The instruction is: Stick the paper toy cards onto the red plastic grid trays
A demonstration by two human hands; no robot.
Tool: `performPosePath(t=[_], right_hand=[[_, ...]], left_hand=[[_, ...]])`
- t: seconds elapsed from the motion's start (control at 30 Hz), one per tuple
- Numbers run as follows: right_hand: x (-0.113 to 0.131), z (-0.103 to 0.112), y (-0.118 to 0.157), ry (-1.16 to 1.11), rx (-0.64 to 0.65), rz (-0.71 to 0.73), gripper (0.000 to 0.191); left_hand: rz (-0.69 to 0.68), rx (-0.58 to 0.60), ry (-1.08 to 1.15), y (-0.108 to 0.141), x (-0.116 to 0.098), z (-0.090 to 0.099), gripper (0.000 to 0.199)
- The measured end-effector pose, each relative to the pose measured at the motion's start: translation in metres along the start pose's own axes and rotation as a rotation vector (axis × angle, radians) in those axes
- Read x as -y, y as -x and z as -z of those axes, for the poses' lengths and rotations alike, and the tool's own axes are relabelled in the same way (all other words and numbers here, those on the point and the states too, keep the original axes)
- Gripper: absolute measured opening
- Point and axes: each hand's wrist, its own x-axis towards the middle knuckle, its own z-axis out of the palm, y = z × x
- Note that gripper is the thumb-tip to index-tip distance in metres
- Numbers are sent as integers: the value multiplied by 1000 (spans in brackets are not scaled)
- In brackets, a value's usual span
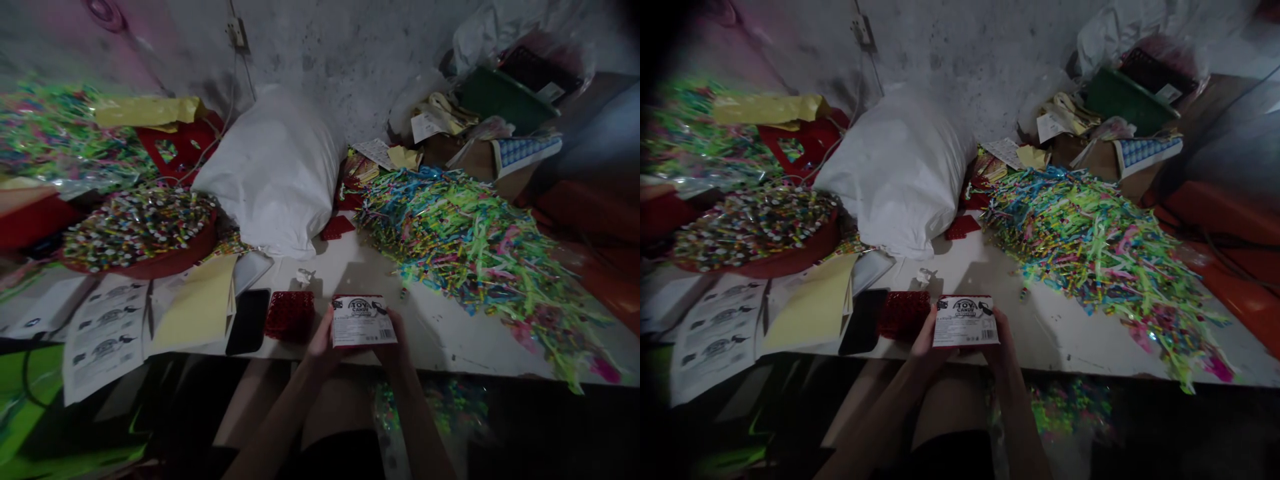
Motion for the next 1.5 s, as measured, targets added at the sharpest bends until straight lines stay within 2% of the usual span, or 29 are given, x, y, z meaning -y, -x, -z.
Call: performPosePath(t=[0.1,0.17,0.23,0.3,0.4,0.5,0.63,0.83,0.93,1.07,1.17,1.3,1.4,1.5], right_hand=[[3,0,4,45,10,30,36],[6,1,7,88,19,39,32],[10,3,13,164,39,61,29],[15,3,20,287,86,108,29],[24,-1,33,500,210,190,31],[31,-7,43,587,304,263,33],[29,-9,47,505,373,273,32],[22,-6,48,379,353,227,36],[26,-10,51,335,338,210,39],[32,-13,54,289,267,173,39],[30,-11,54,253,237,146,33],[21,-16,53,78,223,-4,30],[13,-28,57,-114,192,-120,32],[6,-40,63,-272,196,-236,36]], left_hand=[[-18,-45,-96,8,-9,1,47],[-64,-119,-205,14,-16,6,46],[-123,-210,-330,19,-23,12,45],[-161,-224,-479,25,-31,17,41],[-186,-104,-694,33,-44,19,40],[-184,-29,-819,43,-54,17,43],[-136,78,-860,55,-62,15,47],[-86,169,-919,63,-69,14,44],[-59,181,-899,65,-70,15,39],[-52,130,-842,67,-70,16,40],[-95,177,-733,66,-66,15,45],[-106,159,-420,63,-44,16,49],[-147,82,-157,63,-20,21,57],[-211,-38,-49,65,-4,25,62]])
